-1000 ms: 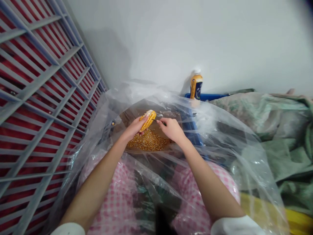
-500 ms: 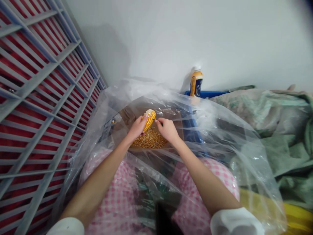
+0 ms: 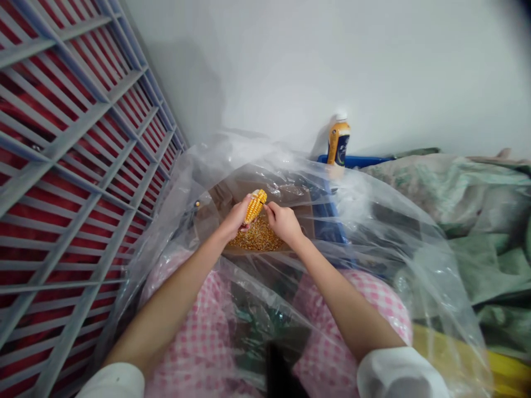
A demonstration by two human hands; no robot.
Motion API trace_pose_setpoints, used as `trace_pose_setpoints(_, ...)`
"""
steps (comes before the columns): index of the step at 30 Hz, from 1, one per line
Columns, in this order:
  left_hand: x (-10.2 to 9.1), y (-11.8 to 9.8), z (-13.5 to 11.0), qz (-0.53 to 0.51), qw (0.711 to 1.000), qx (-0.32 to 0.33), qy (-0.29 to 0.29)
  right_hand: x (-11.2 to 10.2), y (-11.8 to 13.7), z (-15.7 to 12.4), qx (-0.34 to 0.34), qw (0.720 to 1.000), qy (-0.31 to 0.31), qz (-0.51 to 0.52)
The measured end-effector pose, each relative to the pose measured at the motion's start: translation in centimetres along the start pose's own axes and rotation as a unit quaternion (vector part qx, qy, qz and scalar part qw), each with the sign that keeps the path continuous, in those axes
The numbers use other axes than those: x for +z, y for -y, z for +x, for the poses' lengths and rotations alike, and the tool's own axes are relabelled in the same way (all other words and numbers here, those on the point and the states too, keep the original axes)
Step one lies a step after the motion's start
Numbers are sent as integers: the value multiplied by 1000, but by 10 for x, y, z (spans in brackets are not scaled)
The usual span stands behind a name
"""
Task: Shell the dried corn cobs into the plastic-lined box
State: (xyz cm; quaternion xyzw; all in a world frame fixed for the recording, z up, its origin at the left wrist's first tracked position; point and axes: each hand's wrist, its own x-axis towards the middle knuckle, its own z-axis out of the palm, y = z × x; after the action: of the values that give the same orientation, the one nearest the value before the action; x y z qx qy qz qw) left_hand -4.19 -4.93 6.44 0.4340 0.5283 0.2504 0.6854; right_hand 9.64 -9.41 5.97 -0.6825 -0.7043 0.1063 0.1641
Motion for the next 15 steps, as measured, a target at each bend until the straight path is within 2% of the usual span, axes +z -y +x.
trace_pose_setpoints(4,2,-3,-1,-52,998,-30,34,8,0,-1,14,991,-40,125)
trace_pose_setpoints(8,4,-6,-2,-125,987,-65,80,15,5,-2,60,964,-85,244)
trace_pose_setpoints(12,3,-8,-2,-165,975,-86,120,20,9,-1,107,930,-78,343)
trace_pose_setpoints(15,2,-11,-3,-203,962,-94,156,20,9,1,99,916,-69,382)
